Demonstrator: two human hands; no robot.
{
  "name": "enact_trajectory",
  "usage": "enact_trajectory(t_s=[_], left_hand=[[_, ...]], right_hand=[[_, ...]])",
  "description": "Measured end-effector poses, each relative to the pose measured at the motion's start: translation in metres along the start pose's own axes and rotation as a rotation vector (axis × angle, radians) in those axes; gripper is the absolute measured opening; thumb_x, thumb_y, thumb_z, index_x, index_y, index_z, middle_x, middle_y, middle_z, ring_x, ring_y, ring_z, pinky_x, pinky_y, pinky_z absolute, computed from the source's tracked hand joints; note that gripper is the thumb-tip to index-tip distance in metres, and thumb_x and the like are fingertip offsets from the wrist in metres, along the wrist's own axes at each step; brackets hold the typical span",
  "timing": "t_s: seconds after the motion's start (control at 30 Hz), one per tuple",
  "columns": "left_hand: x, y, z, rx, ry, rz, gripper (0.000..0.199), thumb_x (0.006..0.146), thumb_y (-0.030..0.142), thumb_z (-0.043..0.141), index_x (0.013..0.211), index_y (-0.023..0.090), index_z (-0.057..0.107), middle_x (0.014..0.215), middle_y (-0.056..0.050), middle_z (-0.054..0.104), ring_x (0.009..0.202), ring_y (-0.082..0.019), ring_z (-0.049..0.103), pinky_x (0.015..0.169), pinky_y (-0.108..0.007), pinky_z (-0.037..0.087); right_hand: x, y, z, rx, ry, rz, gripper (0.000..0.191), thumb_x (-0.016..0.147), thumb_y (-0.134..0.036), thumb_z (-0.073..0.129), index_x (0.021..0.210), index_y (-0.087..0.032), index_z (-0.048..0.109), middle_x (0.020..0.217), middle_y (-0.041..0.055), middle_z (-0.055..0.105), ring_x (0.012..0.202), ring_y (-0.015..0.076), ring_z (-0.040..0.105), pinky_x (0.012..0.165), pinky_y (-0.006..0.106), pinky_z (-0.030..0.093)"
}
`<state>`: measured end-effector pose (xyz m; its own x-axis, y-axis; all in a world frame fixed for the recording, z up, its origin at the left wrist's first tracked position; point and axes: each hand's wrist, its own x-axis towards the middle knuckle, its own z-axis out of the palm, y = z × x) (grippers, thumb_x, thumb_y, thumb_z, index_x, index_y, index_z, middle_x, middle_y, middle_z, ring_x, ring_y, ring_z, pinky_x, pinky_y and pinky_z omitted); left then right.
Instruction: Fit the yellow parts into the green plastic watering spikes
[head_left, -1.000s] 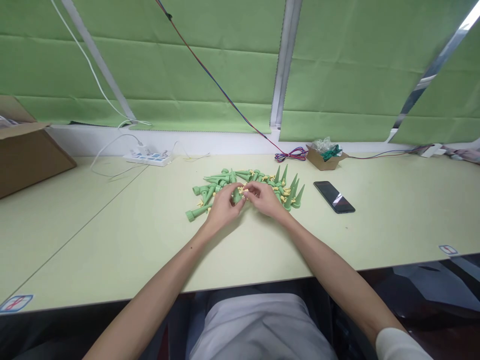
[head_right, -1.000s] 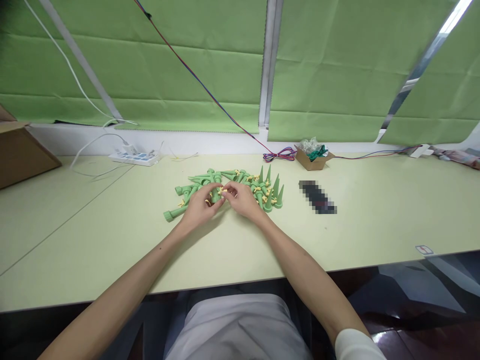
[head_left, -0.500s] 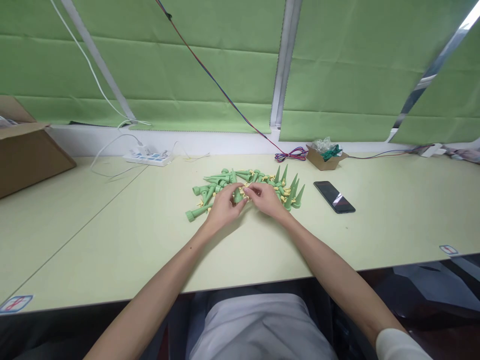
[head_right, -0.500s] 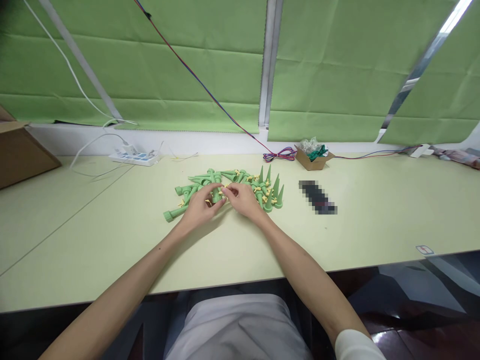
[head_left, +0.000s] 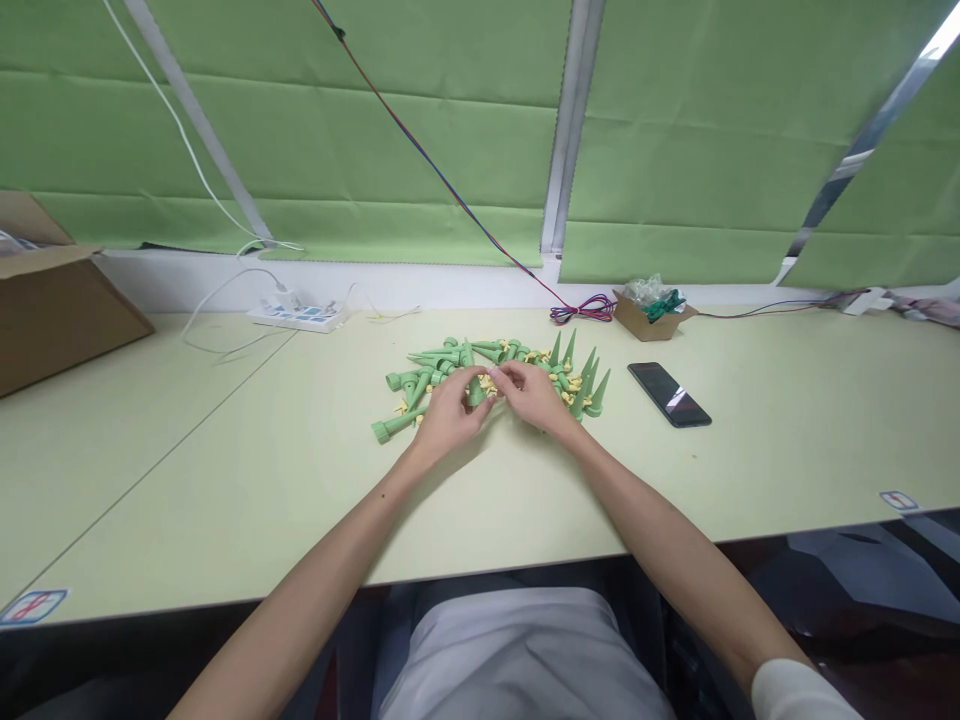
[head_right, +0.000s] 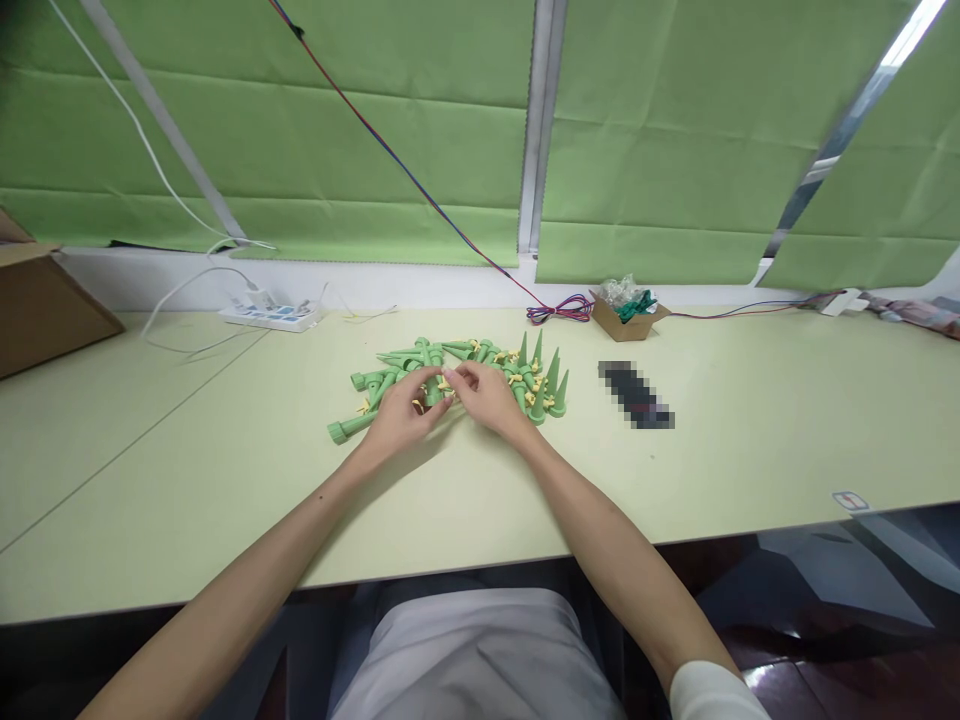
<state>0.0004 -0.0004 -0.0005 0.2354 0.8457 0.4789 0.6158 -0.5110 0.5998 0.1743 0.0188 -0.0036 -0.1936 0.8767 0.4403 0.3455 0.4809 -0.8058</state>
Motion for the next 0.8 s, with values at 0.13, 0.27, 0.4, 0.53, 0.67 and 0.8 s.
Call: enact_trajectory(t_s=[0.13, 0.27, 0.4, 0.53, 0.67, 0.8], left_hand=[[0.0008, -0.0017, -0.0001, 0.009, 0.021, -0.017, 0.038, 0.089, 0.034, 0.063, 0.123, 0.019, 0.068, 0.12, -0.011, 0.073, 0.072, -0.017, 0.061, 0.067, -0.032, 0.053], [0.0008, -0.0011, -0.0003, 0.017, 0.011, -0.015, 0.037, 0.089, 0.034, 0.062, 0.122, 0.019, 0.068, 0.121, -0.011, 0.073, 0.072, -0.017, 0.061, 0.067, -0.033, 0.053], [-0.0001, 0.0, -0.0003, 0.017, 0.0, -0.01, 0.037, 0.089, 0.034, 0.062, 0.123, 0.019, 0.068, 0.121, -0.01, 0.073, 0.07, -0.016, 0.06, 0.067, -0.033, 0.052], [-0.0005, 0.0001, -0.0003, 0.014, -0.008, 0.001, 0.036, 0.089, 0.033, 0.062, 0.122, 0.019, 0.068, 0.12, -0.01, 0.073, 0.071, -0.017, 0.06, 0.066, -0.033, 0.053], [-0.0007, -0.0005, 0.0004, 0.015, -0.007, 0.005, 0.037, 0.089, 0.034, 0.063, 0.123, 0.019, 0.069, 0.119, -0.011, 0.073, 0.075, -0.018, 0.062, 0.065, -0.033, 0.054], [-0.0008, -0.0003, 0.0007, 0.013, -0.013, 0.0, 0.037, 0.089, 0.034, 0.063, 0.124, 0.02, 0.069, 0.119, -0.011, 0.073, 0.077, -0.019, 0.063, 0.066, -0.033, 0.054]], right_hand=[[0.0004, 0.0031, 0.0014, 0.075, -0.06, -0.007, 0.013, 0.09, -0.032, 0.063, 0.094, -0.02, 0.067, 0.085, 0.0035, 0.073, 0.076, 0.0185, 0.066, 0.074, 0.031, 0.051], [0.0005, 0.0038, 0.0017, 0.068, -0.074, 0.004, 0.008, 0.09, -0.026, 0.059, 0.091, -0.02, 0.064, 0.081, 0.0022, 0.071, 0.074, 0.0175, 0.065, 0.072, 0.031, 0.05], [0.0001, 0.0024, 0.0012, 0.021, -0.077, -0.007, 0.015, 0.093, -0.03, 0.056, 0.085, -0.02, 0.062, 0.078, 0.0014, 0.068, 0.07, 0.016, 0.059, 0.069, 0.029, 0.045], [-0.0004, 0.0016, 0.0009, -0.053, -0.074, -0.021, 0.027, 0.097, -0.036, 0.052, 0.075, -0.02, 0.056, 0.069, -0.0011, 0.059, 0.063, 0.0143, 0.05, 0.065, 0.029, 0.038], [-0.0005, 0.0029, 0.0016, -0.123, -0.058, -0.016, 0.037, 0.099, -0.039, 0.048, 0.067, -0.021, 0.048, 0.061, -0.0029, 0.047, 0.06, 0.0139, 0.042, 0.061, 0.029, 0.032], [-0.0007, 0.004, 0.0019, -0.133, -0.069, -0.01, 0.044, 0.102, -0.043, 0.044, 0.064, -0.021, 0.047, 0.059, -0.0023, 0.046, 0.06, 0.0142, 0.042, 0.061, 0.029, 0.032]])
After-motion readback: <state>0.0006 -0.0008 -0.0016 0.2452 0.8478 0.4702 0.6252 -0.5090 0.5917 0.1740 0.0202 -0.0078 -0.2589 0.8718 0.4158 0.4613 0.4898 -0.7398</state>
